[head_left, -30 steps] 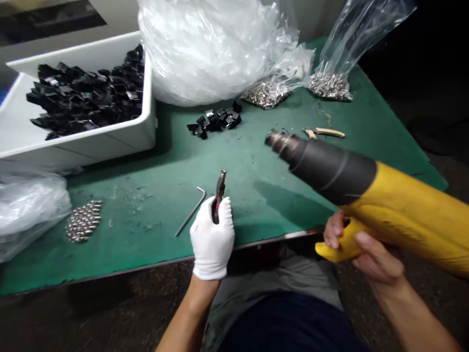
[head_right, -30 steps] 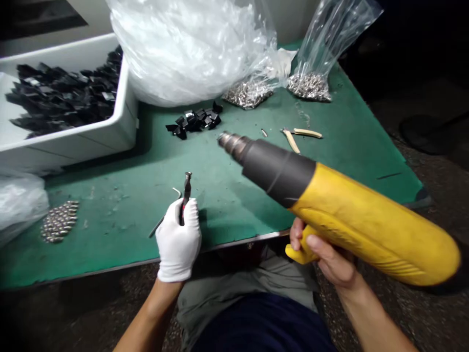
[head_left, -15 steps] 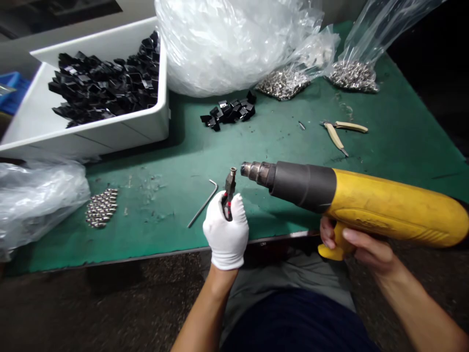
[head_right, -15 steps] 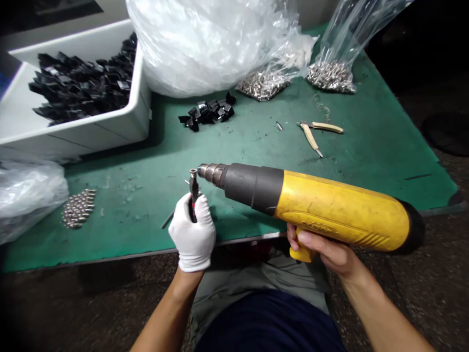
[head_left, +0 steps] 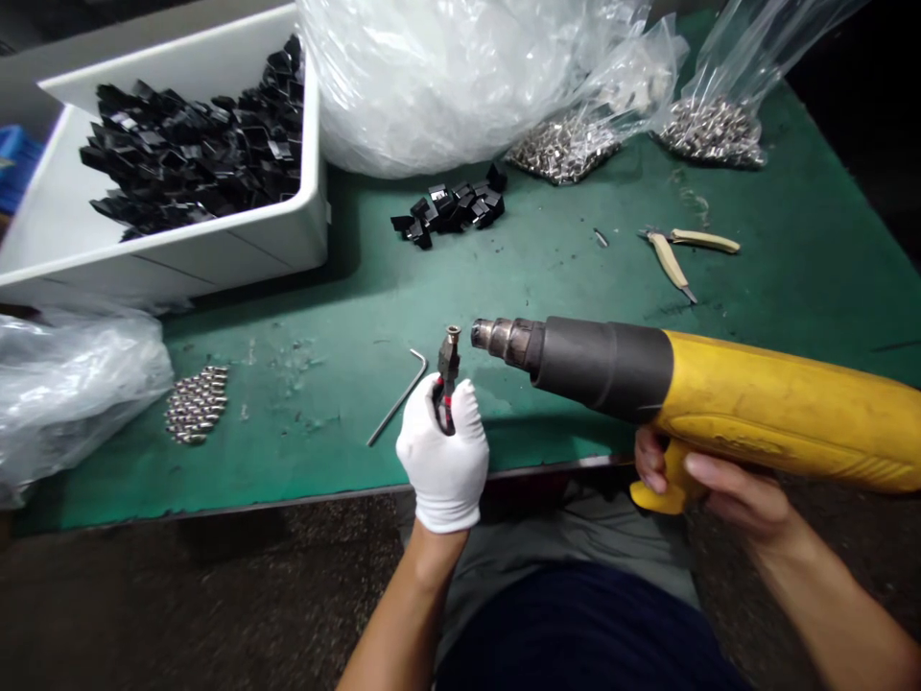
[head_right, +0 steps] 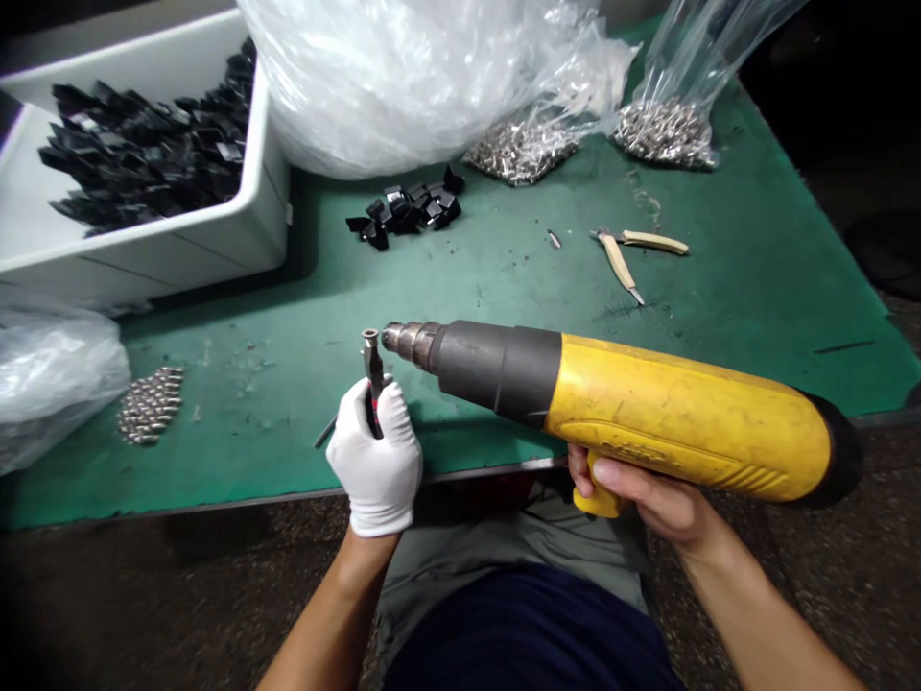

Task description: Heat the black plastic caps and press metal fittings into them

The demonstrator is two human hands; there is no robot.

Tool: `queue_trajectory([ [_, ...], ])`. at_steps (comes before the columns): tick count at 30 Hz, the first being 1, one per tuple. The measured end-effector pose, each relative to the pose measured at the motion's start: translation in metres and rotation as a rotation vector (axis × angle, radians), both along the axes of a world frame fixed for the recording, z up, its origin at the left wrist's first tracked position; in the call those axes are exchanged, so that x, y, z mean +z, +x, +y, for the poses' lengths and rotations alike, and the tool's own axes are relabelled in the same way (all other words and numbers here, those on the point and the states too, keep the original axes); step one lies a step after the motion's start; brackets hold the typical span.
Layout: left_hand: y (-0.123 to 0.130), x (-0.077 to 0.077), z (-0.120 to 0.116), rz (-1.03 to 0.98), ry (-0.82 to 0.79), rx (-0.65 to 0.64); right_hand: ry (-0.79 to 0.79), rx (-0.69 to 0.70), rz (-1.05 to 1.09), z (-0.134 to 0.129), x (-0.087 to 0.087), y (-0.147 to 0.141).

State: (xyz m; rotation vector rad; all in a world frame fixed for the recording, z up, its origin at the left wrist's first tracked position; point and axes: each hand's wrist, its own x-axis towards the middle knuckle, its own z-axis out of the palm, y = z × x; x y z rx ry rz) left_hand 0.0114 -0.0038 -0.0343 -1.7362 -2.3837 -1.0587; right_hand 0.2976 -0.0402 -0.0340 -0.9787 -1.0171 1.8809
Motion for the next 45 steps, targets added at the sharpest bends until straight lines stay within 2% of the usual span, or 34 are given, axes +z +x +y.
queue_trajectory([
  [11, 0.0002, 0.0001, -0.0004, -0.007, -0.014, 0.008, 0.011, 0.001, 0.004, -0.0005, -0.0052, 0.0012],
  [45, 0.002, 0.0016, -0.0006, -0.008, -0.011, 0.004, -0.005, -0.026, -0.027, 0.0024, 0.0021, -0.0011],
])
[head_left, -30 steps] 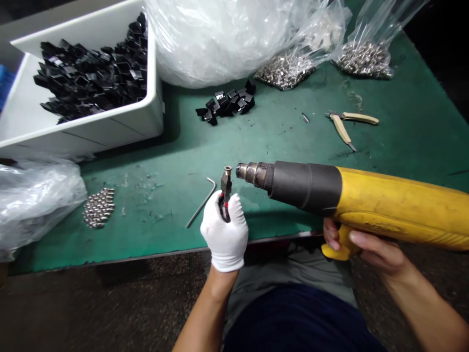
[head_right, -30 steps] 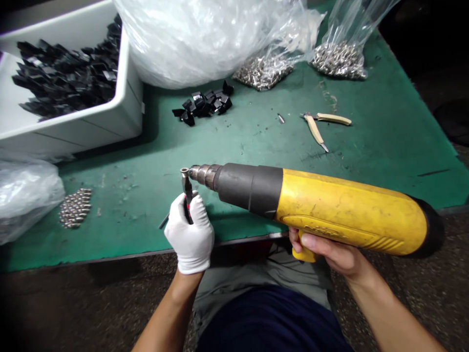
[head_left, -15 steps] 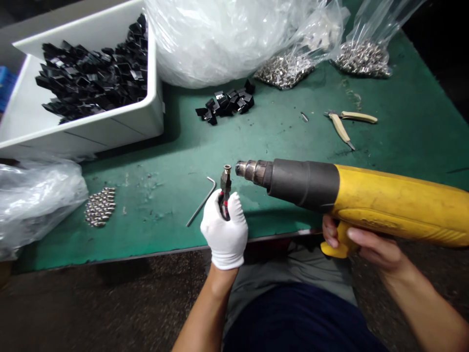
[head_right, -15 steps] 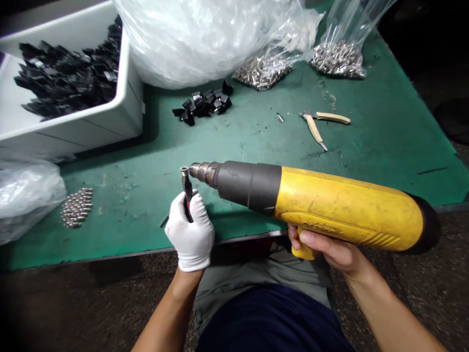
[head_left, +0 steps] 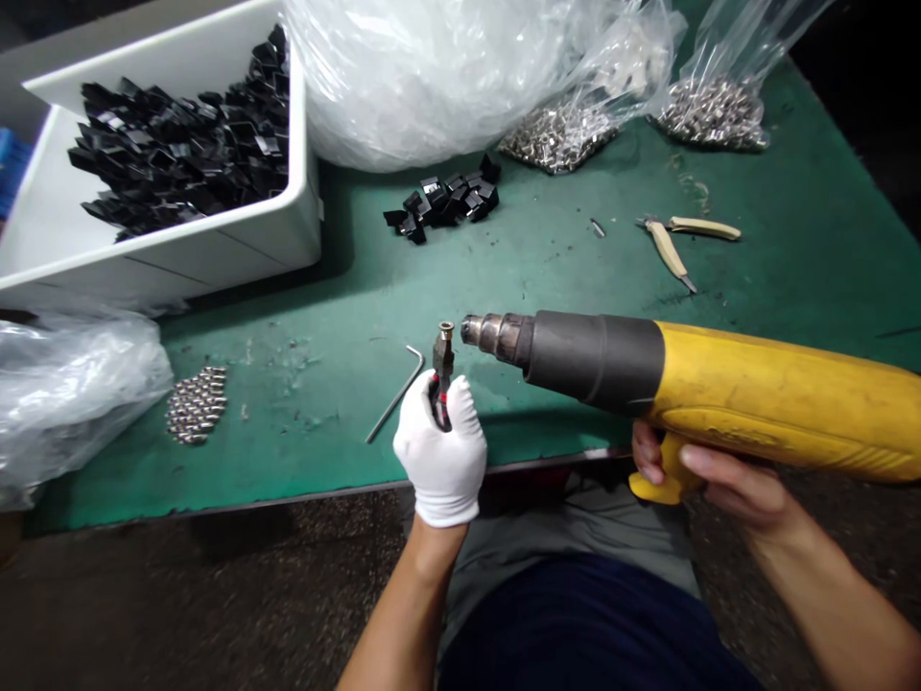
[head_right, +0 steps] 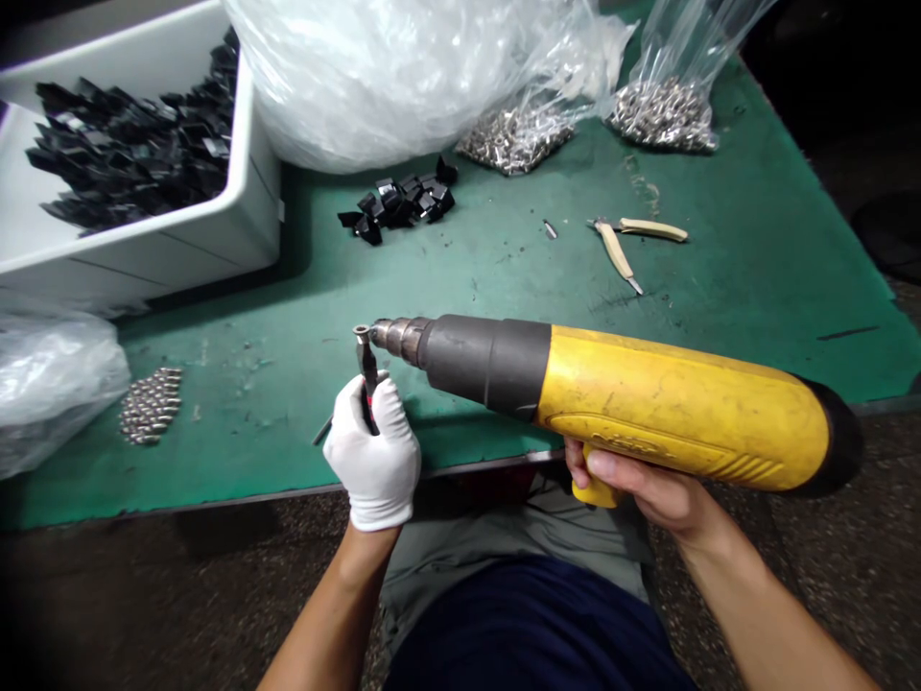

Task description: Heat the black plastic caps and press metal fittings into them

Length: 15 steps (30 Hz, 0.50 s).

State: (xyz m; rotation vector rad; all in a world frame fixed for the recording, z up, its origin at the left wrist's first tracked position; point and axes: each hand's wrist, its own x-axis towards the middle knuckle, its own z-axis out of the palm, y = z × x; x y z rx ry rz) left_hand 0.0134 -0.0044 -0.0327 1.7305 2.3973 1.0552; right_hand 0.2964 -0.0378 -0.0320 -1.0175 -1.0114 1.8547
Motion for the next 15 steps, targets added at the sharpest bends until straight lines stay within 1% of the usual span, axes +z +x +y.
queue_trajectory([
  [9, -0.0006, -0.0014, 0.0001, 0.006, 0.009, -0.007, -0.005, 0.015, 0.005, -0.0012, -0.0039, 0.0018],
  [15, -0.0003, -0.0008, 0.0, 0.005, 0.001, -0.004, -0.002, 0.018, -0.002, -0.002, -0.0032, 0.0026],
])
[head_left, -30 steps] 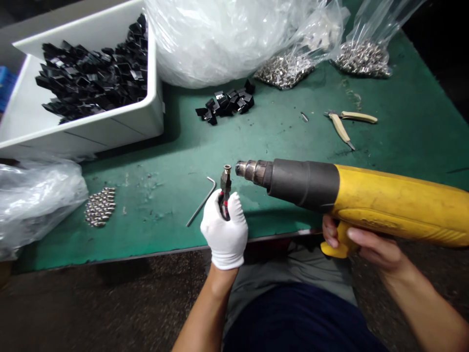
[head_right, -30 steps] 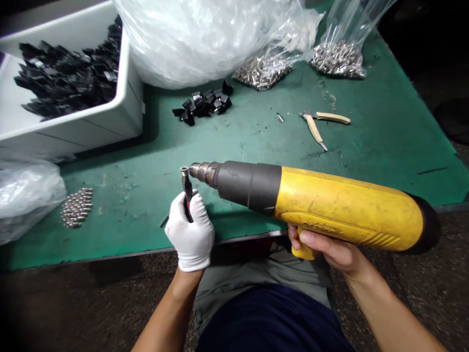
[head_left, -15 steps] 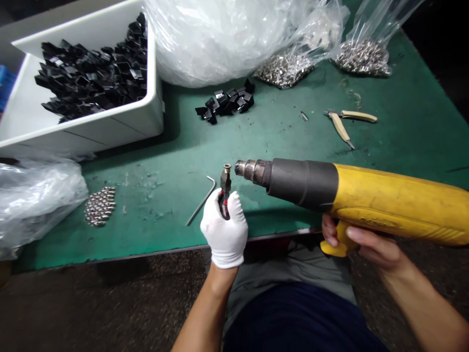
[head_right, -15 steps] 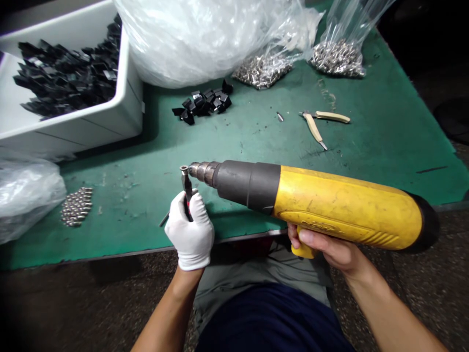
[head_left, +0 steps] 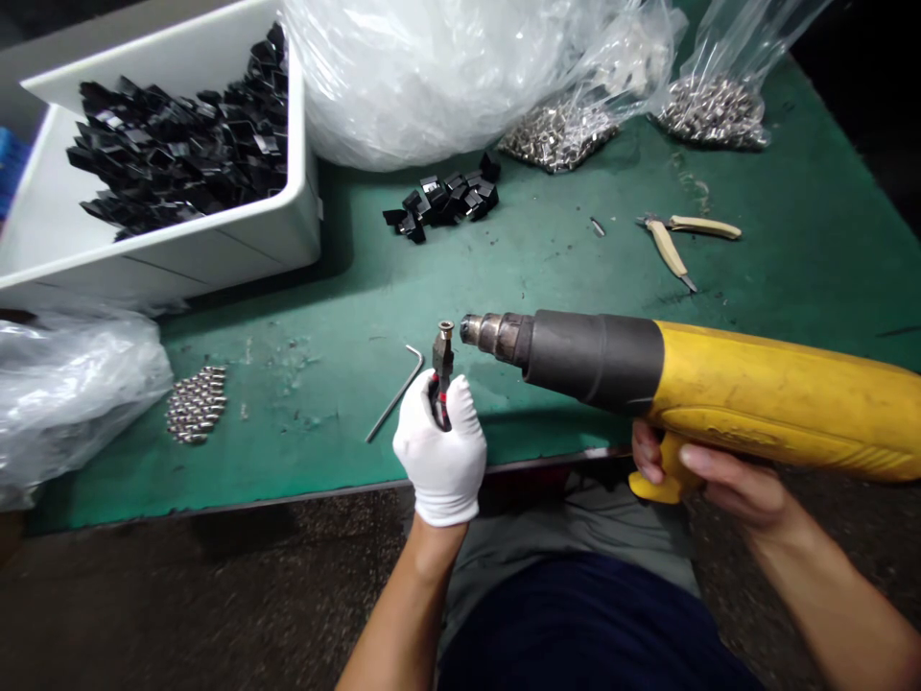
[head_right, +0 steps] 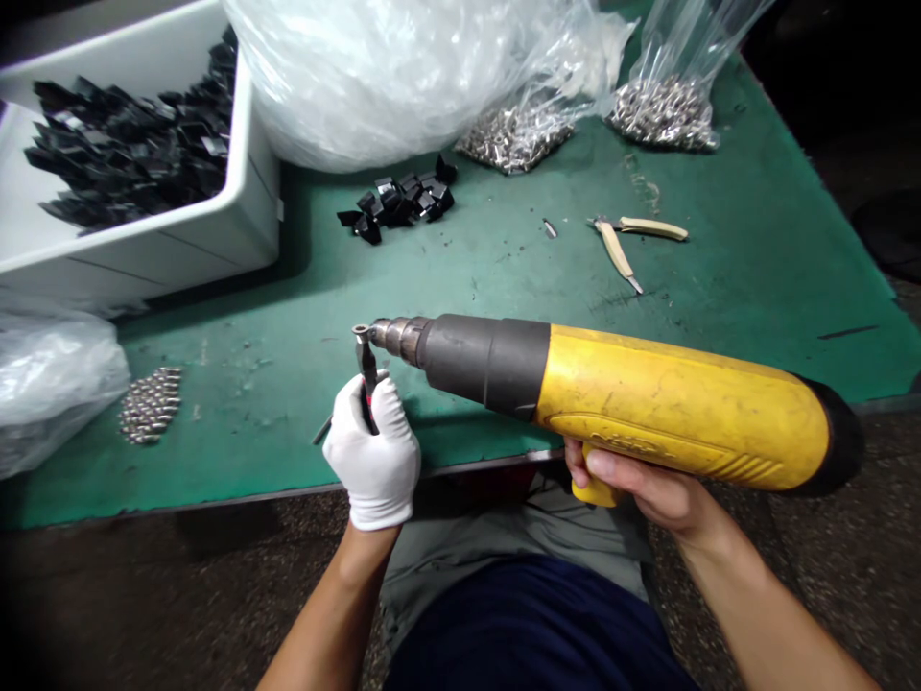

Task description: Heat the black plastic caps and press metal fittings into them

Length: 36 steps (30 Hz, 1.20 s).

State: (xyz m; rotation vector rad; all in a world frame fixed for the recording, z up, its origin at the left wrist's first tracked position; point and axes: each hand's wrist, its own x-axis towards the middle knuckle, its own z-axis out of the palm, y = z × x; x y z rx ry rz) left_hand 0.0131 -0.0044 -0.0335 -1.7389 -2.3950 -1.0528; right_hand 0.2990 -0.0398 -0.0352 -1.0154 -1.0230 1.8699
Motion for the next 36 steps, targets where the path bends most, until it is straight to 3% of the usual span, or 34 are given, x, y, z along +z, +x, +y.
queue_trajectory([
  [36, -0.0004, -0.0003, -0.0003, 0.006, 0.007, -0.011, 0.015, 0.01, 0.069, 0.0008, -0.0033, 0.0012],
])
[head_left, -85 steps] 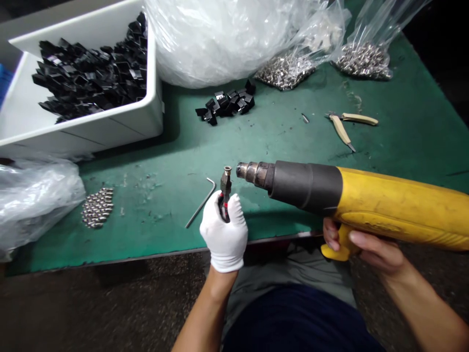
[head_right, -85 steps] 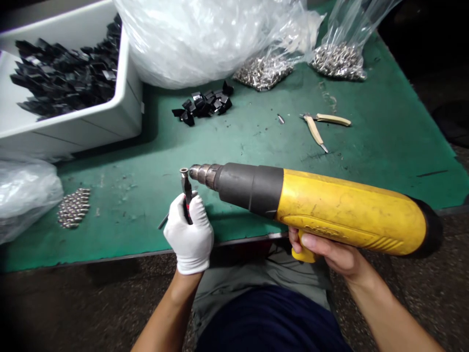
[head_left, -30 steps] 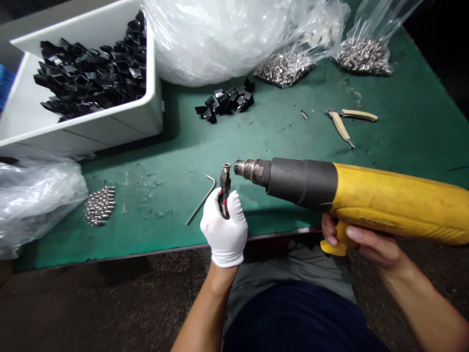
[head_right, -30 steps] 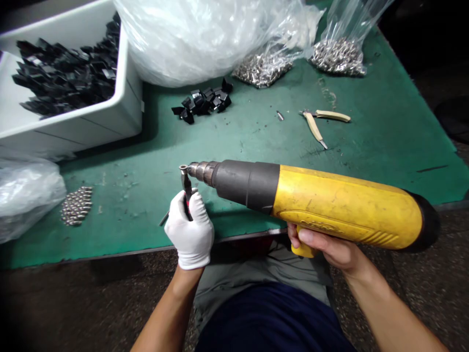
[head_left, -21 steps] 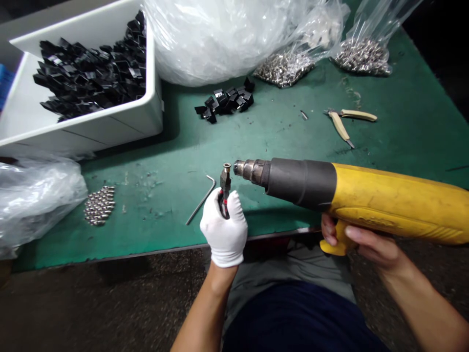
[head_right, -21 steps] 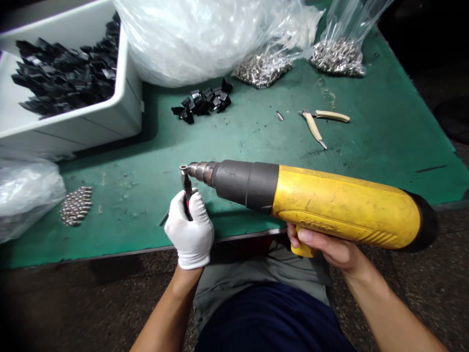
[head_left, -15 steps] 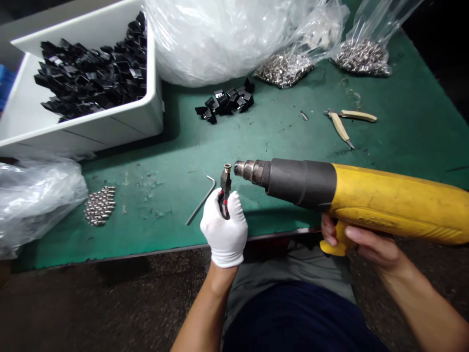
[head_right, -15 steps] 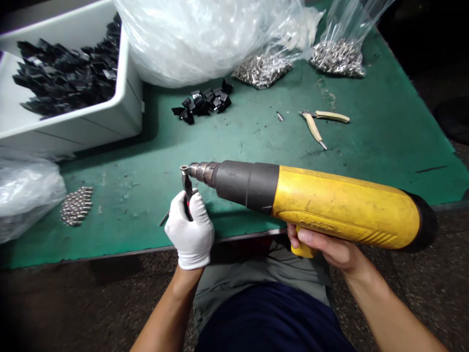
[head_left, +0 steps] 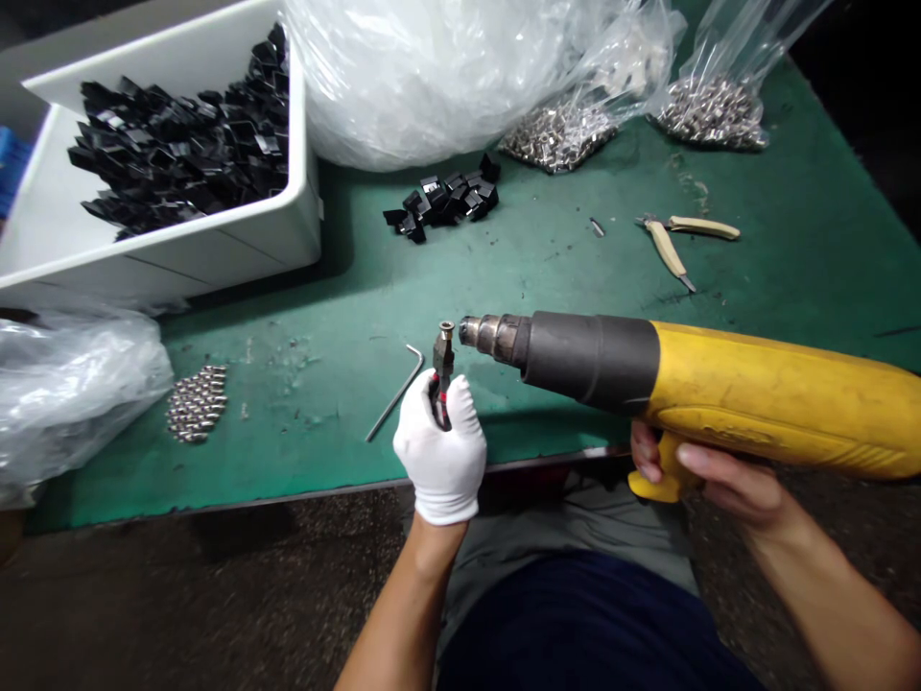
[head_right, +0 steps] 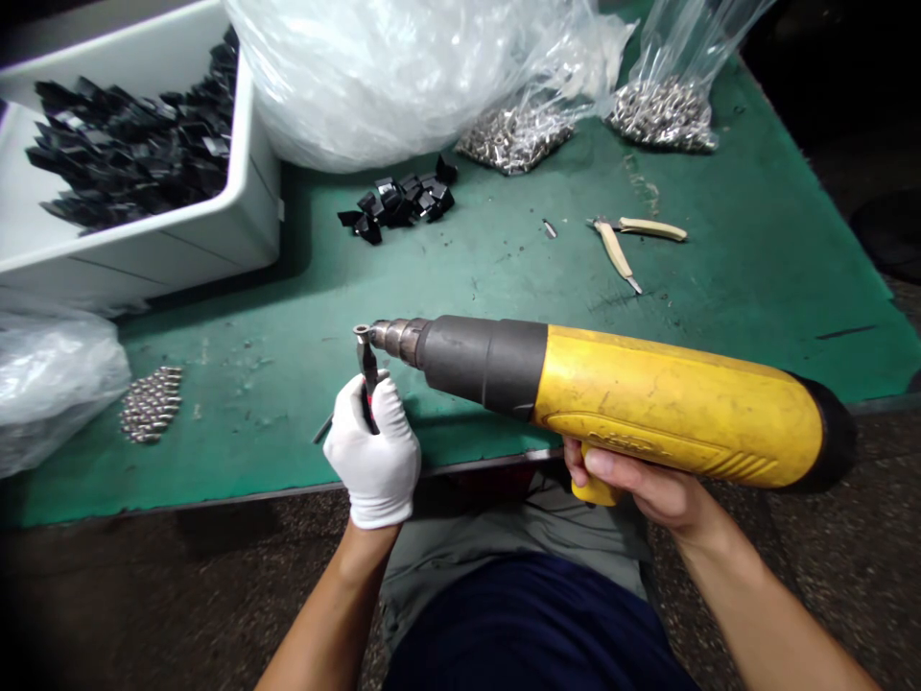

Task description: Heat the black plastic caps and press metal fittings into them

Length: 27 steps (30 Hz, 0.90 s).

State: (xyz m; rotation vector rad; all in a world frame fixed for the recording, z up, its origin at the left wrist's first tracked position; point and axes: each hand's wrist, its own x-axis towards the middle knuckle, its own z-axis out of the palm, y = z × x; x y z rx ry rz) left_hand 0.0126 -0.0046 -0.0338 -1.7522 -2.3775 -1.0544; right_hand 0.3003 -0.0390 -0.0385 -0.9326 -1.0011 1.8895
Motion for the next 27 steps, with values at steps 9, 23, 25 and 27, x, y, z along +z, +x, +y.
queue_trajectory([
  [9, -0.0003, -0.0007, 0.0002, 0.01, 0.018, -0.002, 0.021, 0.004, 0.004, 0.0, -0.0028, 0.0004],
  [23, 0.0, 0.0, 0.0002, 0.009, 0.013, -0.002, 0.022, 0.0, -0.013, 0.0013, 0.0007, -0.0011],
  [25, 0.0, 0.0001, 0.0004, 0.01, 0.02, -0.005, 0.021, 0.001, -0.02, 0.0014, 0.0015, -0.001],
  [27, 0.0, 0.0, 0.0005, 0.012, 0.023, -0.004, 0.019, 0.001, -0.024, 0.0012, 0.0018, -0.0007],
])
